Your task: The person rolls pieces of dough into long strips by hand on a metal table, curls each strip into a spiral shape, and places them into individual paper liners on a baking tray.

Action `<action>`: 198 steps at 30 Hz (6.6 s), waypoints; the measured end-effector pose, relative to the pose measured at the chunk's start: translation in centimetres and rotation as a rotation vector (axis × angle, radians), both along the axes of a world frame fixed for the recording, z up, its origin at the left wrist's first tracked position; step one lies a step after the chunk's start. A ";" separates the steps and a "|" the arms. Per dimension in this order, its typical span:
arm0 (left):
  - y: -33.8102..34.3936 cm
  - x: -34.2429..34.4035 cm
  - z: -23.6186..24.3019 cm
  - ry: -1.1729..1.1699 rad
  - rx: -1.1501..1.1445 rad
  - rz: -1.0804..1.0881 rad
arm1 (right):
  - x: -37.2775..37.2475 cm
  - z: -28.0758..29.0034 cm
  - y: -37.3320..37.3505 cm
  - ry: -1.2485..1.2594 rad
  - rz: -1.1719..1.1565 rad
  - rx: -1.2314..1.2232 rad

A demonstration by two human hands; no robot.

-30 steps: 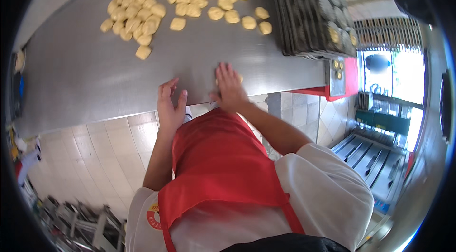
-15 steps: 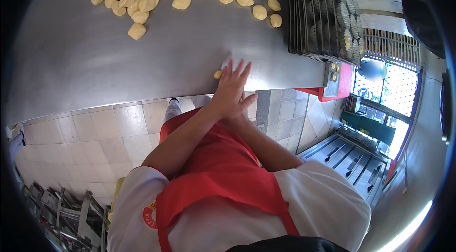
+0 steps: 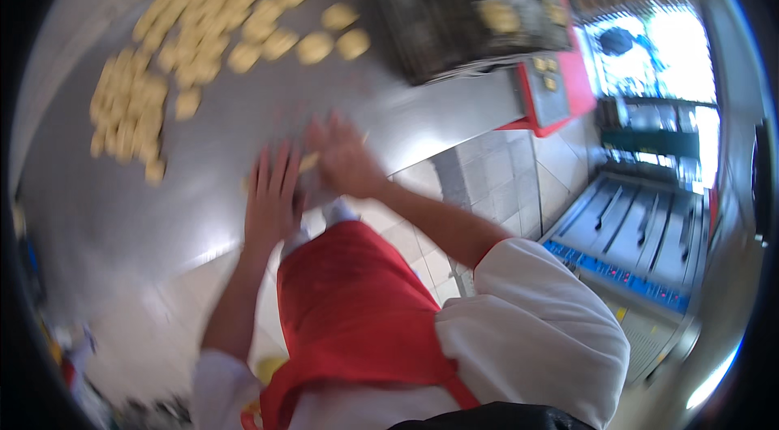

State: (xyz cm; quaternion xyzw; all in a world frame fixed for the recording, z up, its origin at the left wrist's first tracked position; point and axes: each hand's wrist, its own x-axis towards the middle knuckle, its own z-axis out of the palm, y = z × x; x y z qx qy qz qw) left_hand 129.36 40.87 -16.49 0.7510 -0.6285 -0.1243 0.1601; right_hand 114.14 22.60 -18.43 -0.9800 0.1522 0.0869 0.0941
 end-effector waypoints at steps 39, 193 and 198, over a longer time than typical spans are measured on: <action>4.5 -2.0 6.7 1.557 -0.002 -0.133 | -5.3 30.6 6.3 -0.318 -0.127 -0.041; 9.3 2.3 3.9 1.820 -0.203 0.435 | 1.9 28.6 12.8 -0.356 -0.020 0.461; 9.0 1.8 7.8 1.830 -0.196 -0.213 | 1.5 32.9 9.8 -0.323 -0.184 0.250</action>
